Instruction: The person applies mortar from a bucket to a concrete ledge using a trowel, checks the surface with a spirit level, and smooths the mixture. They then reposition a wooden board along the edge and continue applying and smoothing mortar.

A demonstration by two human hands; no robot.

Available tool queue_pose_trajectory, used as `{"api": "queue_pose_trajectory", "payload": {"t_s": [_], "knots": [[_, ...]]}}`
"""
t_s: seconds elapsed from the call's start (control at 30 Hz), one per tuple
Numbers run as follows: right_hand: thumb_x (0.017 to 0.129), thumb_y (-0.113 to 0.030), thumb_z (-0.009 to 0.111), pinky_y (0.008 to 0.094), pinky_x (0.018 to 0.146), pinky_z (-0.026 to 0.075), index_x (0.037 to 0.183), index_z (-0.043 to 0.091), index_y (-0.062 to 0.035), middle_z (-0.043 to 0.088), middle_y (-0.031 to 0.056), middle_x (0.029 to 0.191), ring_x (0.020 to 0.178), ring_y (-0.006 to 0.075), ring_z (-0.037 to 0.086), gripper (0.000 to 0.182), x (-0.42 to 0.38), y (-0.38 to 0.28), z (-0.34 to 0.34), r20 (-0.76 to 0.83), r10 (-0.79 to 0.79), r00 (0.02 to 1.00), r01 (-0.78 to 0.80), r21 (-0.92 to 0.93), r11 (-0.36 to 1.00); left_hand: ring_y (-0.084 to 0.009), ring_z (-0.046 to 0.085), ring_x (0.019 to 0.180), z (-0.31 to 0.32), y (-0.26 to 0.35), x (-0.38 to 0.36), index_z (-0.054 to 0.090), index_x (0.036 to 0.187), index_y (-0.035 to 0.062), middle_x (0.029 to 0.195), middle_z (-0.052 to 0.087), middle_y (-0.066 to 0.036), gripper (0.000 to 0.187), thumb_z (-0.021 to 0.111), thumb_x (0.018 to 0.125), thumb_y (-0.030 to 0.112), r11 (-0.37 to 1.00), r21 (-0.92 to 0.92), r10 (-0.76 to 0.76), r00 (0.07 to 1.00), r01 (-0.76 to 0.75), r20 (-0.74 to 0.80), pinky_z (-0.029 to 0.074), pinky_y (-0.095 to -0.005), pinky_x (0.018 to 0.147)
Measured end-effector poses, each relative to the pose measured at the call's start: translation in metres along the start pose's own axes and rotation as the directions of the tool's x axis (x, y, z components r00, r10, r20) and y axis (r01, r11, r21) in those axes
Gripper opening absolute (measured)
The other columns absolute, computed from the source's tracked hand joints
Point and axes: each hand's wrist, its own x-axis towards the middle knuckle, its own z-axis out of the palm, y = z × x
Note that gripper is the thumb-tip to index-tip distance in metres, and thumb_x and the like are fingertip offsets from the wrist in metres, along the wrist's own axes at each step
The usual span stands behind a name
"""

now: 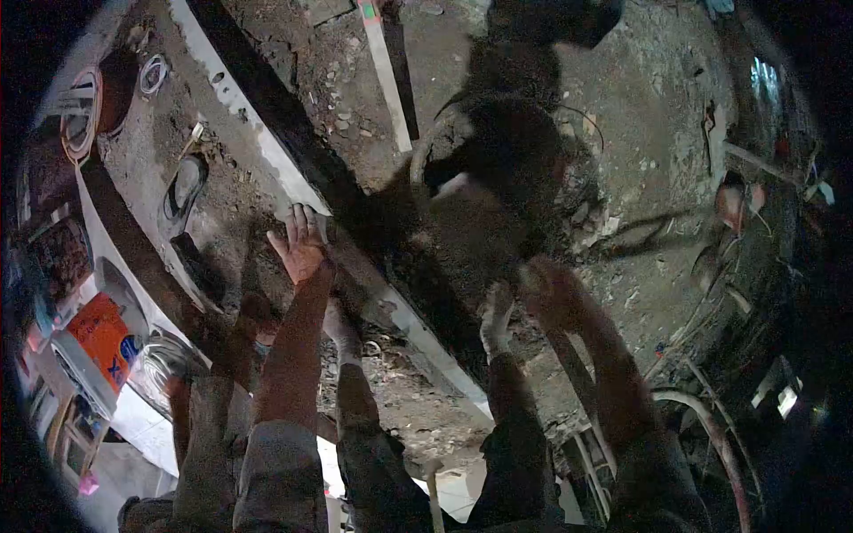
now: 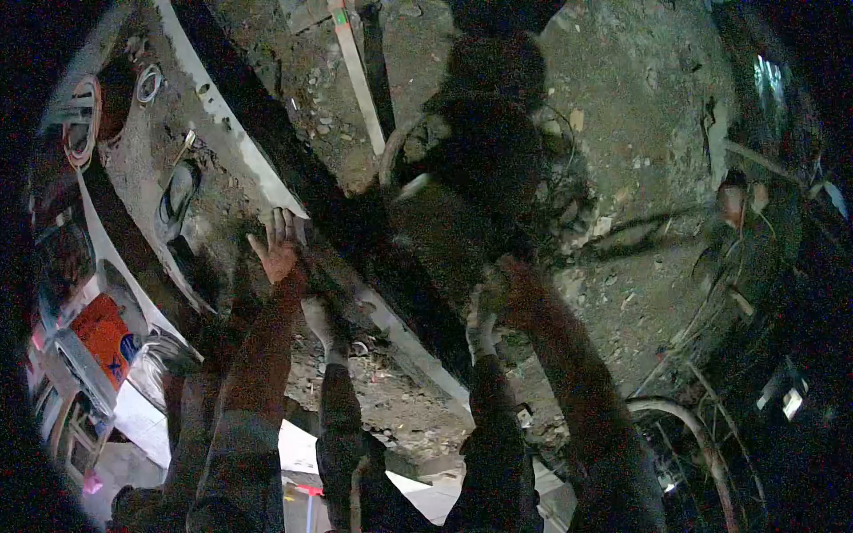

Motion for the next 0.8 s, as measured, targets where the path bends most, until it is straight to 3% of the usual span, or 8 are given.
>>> {"api": "queue_pose_trajectory", "payload": {"t_s": [0.07, 0.1, 0.2, 0.3, 0.47, 0.57, 0.63, 0.8], "knots": [[0.076, -0.028, 0.064, 0.0425, 0.069, 0.051, 0.112, 0.053, -0.0063, 0.062, 0.0156, 0.101, 0.093, 0.03, 0.06, 0.043, 0.028, -0.009, -0.035, -0.055, 0.359, 0.932, -0.363, -0.118, 0.924, -0.0228, 0.017, 0.136, 0.0, 0.01, 0.002, 0.025, 0.139, 0.0139, 0.148, 0.017, -0.006, 0.06, 0.041, 0.088, 0.042, 0.996, 0.089, -0.024, 0.998, 0.019, 0.056, 0.01, -0.0599, 0.105], [0.076, -0.026, 0.063, 0.0416, 0.066, 0.051, 0.108, 0.054, -0.0071, 0.063, 0.0153, 0.097, 0.087, 0.0304, 0.062, 0.039, 0.067, -0.061, -0.076, -0.011, 0.605, 0.796, -0.458, -0.664, 0.59, -0.0232, 0.017, 0.136, 0.005, 0.023, 0.002, 0.026, 0.139, 0.0133, 0.148, 0.018, -0.007, 0.06, 0.043, 0.089, 0.041, 0.991, -0.112, -0.083, 0.993, 0.073, -0.079, 0.01, -0.061, 0.104], [0.077, -0.022, 0.058, 0.0399, 0.066, 0.051, 0.101, 0.058, -0.0052, 0.063, 0.0157, 0.088, 0.08, 0.03, 0.063, 0.03, 0.117, -0.025, -0.086, -0.086, 0.537, 0.839, -0.411, -0.747, 0.522, -0.0255, 0.03, 0.131, -0.019, 0.067, 0.005, 0.03, 0.137, 0.0116, 0.144, 0.027, -0.011, 0.058, 0.047, 0.088, 0.039, 0.755, -0.655, -0.188, 0.968, 0.033, -0.168, 0.023, -0.0561, 0.102], [0.078, -0.017, 0.056, 0.0372, 0.069, 0.052, 0.102, 0.061, -0.0037, 0.064, 0.0155, 0.093, 0.086, 0.025, 0.064, 0.027, 0.169, -0.063, -0.089, -0.008, 0.524, 0.852, -0.212, -0.92, 0.331, -0.03, 0.057, 0.097, -0.011, 0.122, 0.01, 0.055, 0.114, 0.0067, 0.109, 0.057, -0.017, 0.044, 0.053, 0.085, 0.04, -0.07, -0.989, -0.102, 0.985, 0.133, 0.14, 0.044, -0.0422, 0.083], [0.077, -0.016, 0.061, 0.042, 0.072, 0.051, 0.097, 0.064, -0.0022, 0.063, 0.0161, 0.094, 0.089, 0.0285, 0.062, 0.024, 0.207, -0.066, -0.076, -0.046, 0.327, 0.944, -0.11, -0.977, 0.18, -0.0321, 0.063, 0.07, 0.008, 0.172, 0.028, 0.065, 0.084, 0.0045, 0.072, 0.064, -0.015, 0.041, 0.058, 0.08, 0.044, 0.23, -0.941, -0.097, 0.968, 0.25, 0.233, 0.049, -0.0395, 0.063], [0.077, -0.017, 0.062, 0.0478, 0.073, 0.049, 0.094, 0.065, -0.0024, 0.062, 0.0166, 0.094, 0.088, 0.0332, 0.061, 0.023, 0.218, -0.078, -0.049, 0.021, 0.168, 0.985, -0.001, -0.992, 0.128, -0.0299, 0.063, 0.066, 0.035, 0.17, 0.025, 0.063, 0.078, 0.0042, 0.067, 0.062, -0.013, 0.043, 0.058, 0.079, 0.047, -0.254, -0.962, -0.171, 0.974, 0.104, 0.151, 0.05, -0.0393, 0.059], [0.077, -0.017, 0.063, 0.0497, 0.074, 0.049, 0.093, 0.066, -0.0024, 0.062, 0.0167, 0.093, 0.088, 0.0348, 0.06, 0.022, 0.221, -0.079, -0.03, 0.054, 0.116, 0.992, 0.041, -0.993, 0.113, -0.0287, 0.062, 0.061, -0.021, 0.147, 0.025, 0.062, 0.073, 0.0037, 0.064, 0.06, -0.013, 0.043, 0.06, 0.079, 0.046, 0.403, -0.867, -0.146, 0.955, 0.294, 0.256, 0.05, -0.0389, 0.057], [0.073, -0.017, 0.065, 0.0478, 0.069, 0.048, 0.089, 0.068, -0.0075, 0.061, 0.0125, 0.093, 0.087, 0.0305, 0.06, 0.019, 0.196, -0.116, -0.011, 0.211, 0.267, 0.94, 0.236, -0.969, -0.066, -0.0301, 0.063, 0.061, -0.02, 0.148, 0.019, 0.059, 0.066, 0.0037, 0.065, 0.061, -0.015, 0.047, 0.054, 0.082, 0.047, 0.517, -0.829, -0.149, 0.976, 0.213, 0.157, 0.05, -0.0412, 0.057]]}}
